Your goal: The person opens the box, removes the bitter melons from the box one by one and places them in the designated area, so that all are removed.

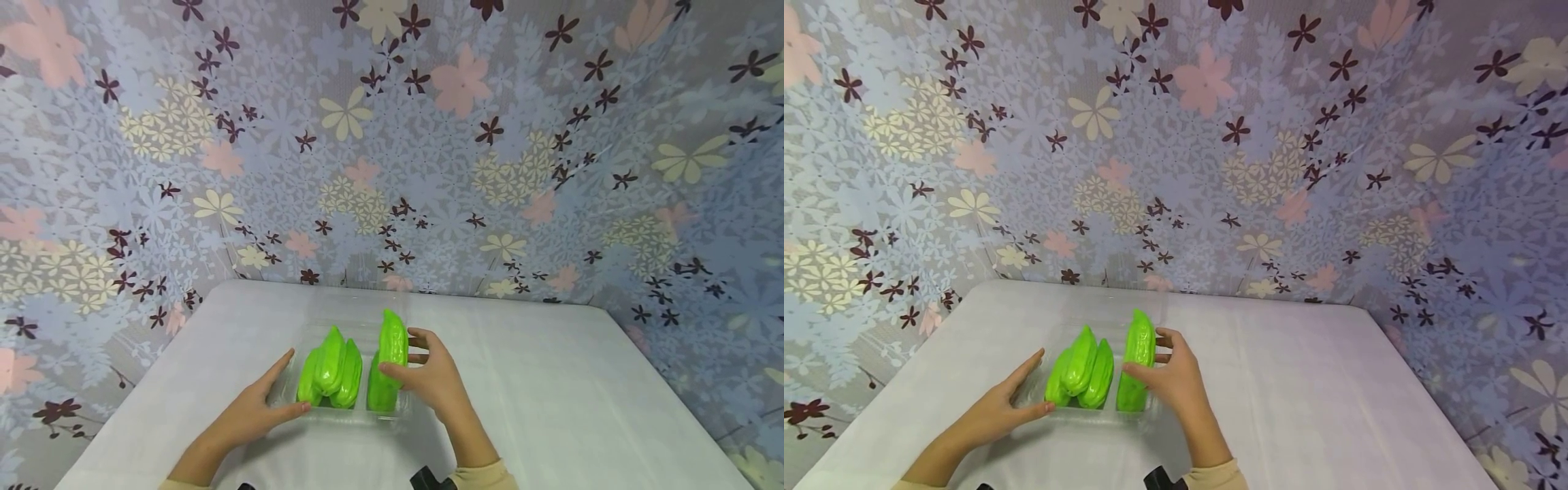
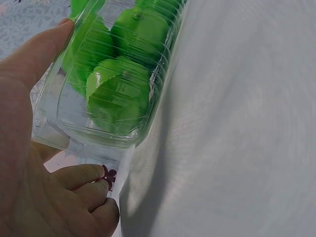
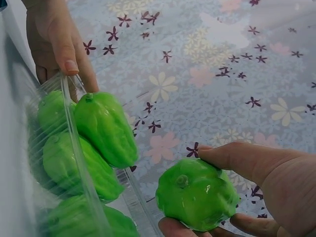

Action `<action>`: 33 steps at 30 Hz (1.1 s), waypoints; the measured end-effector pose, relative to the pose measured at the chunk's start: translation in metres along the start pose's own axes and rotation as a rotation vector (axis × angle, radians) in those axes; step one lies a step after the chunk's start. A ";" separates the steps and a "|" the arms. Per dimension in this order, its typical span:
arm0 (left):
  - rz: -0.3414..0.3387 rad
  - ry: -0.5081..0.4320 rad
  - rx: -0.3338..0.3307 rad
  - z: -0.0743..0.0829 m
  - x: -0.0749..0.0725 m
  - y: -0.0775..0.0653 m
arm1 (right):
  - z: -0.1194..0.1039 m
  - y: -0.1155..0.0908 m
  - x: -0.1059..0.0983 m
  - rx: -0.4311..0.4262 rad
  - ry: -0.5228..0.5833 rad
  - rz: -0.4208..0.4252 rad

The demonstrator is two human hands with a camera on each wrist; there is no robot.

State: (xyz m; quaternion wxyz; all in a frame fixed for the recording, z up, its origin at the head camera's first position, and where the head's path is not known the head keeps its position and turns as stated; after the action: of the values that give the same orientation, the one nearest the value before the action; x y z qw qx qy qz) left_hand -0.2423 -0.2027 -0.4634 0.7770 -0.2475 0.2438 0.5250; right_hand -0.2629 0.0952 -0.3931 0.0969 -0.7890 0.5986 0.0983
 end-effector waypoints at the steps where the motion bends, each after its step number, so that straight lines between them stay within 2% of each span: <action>1: -0.001 -0.001 0.003 0.000 0.000 0.000 | 0.000 0.000 -0.001 0.003 0.004 0.002; 33: 0.003 -0.003 0.008 0.001 0.000 -0.001 | 0.001 -0.003 -0.026 0.032 0.009 0.072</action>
State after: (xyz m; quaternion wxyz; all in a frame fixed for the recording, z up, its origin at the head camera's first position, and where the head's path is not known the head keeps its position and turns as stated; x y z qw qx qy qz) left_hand -0.2418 -0.2024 -0.4627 0.7775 -0.2433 0.2449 0.5256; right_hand -0.2665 0.1198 -0.3866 0.1032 -0.7659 0.6284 0.0885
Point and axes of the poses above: each hand's wrist, its own y-axis towards the middle knuckle, its own x-axis out of the palm, z = x × y, the point moved 5 cm from there along y, towards the middle knuckle, and after that the axes turned 12 degrees about -z, right-handed, at the moved point
